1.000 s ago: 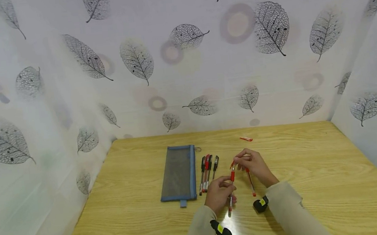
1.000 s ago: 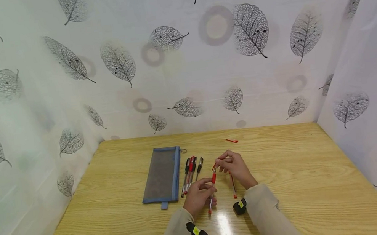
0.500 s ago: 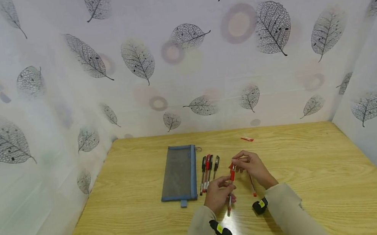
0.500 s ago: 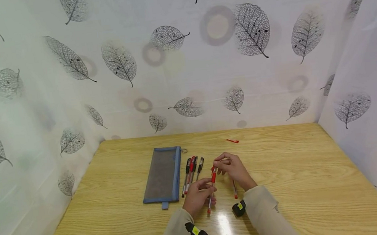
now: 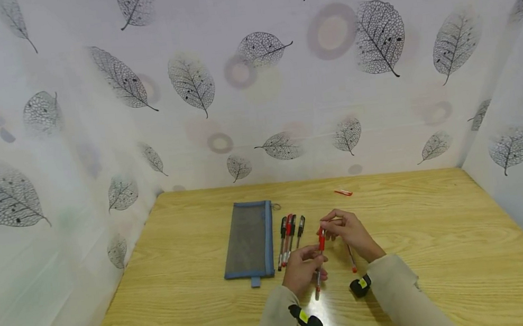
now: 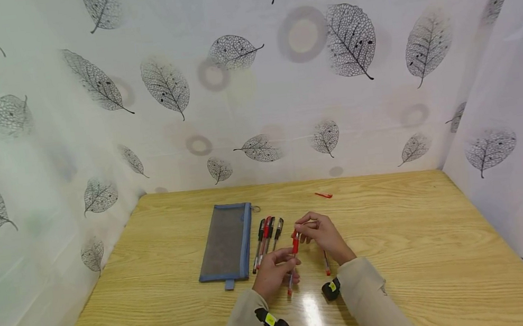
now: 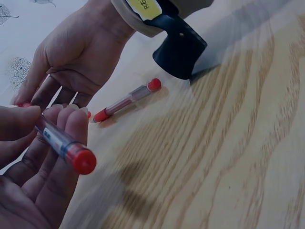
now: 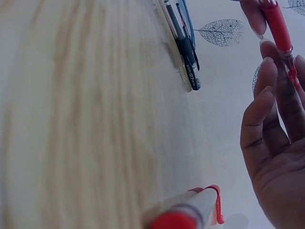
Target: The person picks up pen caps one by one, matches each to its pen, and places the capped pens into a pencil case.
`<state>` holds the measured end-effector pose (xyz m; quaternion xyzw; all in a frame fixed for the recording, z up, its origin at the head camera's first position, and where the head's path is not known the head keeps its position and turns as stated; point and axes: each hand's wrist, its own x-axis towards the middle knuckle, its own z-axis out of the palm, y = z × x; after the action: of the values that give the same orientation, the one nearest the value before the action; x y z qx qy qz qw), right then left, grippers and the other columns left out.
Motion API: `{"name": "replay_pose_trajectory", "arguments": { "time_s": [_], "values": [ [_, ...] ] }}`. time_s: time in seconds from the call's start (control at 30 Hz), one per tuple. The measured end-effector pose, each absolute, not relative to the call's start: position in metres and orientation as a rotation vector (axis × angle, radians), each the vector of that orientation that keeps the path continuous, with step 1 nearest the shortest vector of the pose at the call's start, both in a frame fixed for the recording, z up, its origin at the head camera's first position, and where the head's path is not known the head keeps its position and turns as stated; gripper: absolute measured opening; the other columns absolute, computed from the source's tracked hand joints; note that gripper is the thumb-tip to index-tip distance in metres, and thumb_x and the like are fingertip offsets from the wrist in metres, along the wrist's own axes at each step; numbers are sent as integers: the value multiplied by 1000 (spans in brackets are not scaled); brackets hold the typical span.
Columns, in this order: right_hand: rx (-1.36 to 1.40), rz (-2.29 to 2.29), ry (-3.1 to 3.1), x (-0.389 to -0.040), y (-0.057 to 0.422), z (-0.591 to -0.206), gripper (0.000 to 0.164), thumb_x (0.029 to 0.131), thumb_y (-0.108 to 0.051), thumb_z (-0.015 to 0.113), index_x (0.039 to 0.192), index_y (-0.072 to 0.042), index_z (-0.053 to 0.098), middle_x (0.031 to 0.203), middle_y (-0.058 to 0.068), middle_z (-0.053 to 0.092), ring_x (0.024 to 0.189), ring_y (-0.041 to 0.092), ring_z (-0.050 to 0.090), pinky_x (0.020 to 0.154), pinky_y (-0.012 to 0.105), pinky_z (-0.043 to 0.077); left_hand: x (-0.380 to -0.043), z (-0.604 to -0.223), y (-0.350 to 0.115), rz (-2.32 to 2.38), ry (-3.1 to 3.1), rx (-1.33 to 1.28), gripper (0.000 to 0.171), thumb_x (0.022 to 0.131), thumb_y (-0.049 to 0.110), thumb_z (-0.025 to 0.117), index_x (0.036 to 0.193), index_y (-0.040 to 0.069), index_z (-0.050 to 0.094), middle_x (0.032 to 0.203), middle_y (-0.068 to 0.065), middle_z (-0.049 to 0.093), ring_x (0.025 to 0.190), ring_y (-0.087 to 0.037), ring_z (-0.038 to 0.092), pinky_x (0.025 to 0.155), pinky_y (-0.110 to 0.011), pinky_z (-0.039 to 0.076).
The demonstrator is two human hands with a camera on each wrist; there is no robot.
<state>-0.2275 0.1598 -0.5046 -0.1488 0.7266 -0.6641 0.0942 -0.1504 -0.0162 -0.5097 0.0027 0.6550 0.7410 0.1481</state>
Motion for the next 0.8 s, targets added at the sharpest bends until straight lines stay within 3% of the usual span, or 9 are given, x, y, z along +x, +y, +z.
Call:
{"name": "replay_pose_trajectory", "arguments": {
  "time_s": [0.23,0.8],
  "values": [
    [-506,-1989,2093,-227,161,-506,36,97,-14,58,112,18,50,87,5,73,71,13,64,65,34,53,-150,-512,-15,2193,1806,-1,34,95,2,57,127,-10,56,91,-9,67,59,-10,61,58,-32,57],
    [-501,-2046,2011,-218,166,-510,21,96,-12,58,100,9,57,85,1,73,77,14,67,73,31,54,-145,-514,-8,2294,1557,-118,29,95,-2,55,120,-15,55,76,-1,63,54,-8,57,52,-24,52]
  ]
}}
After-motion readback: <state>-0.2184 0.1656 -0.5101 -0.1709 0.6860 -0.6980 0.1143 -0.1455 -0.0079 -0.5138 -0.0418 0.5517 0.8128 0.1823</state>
